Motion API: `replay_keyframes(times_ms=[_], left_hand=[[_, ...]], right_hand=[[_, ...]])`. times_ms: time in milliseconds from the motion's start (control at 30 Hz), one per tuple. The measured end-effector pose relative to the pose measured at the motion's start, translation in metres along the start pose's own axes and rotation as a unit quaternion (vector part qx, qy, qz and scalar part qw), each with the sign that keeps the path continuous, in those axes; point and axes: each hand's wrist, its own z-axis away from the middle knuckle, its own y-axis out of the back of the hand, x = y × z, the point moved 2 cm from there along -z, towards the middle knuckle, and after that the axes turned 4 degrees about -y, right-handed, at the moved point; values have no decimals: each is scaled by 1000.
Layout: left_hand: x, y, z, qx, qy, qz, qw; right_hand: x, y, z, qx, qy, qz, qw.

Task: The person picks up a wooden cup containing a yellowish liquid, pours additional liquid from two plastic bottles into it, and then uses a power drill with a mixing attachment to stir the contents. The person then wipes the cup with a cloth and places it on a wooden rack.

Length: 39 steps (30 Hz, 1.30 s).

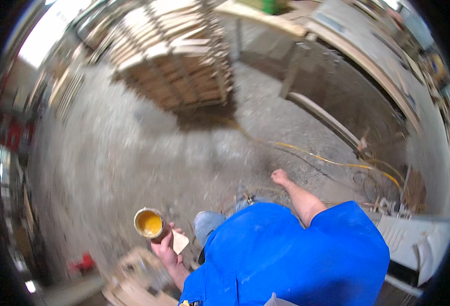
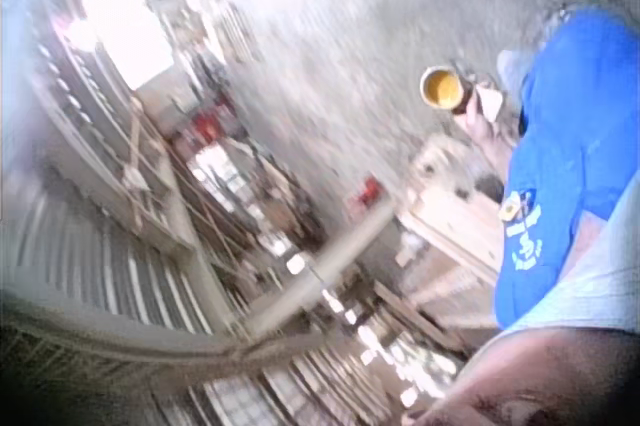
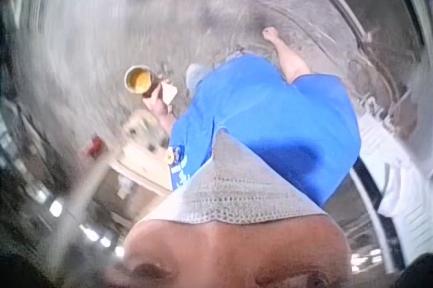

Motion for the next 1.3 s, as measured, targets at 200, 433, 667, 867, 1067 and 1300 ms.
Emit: replay_keyframes(times_ms=[200,433,667,867,1067,1300], left_hand=[[20,-143,-117,-204,57,-65,975],[-15,-336,-238,-483,165,-138,849],[-79,-509,-337,-707,179,-301,614],[-111,-563,-379,-774,83,-435,453],[-136,-530,-307,-837,267,-377,293],[-174,-431,-281,-858,294,-382,178]], right_hand=[[12,65,26,64,-103,-178,977],[75,2,104,208,-362,-311,854],[-121,-207,275,388,-636,-325,583],[-473,-362,310,142,-732,-435,505],[-623,-338,193,197,-744,-602,212],[-592,-402,93,288,-654,-632,300]])
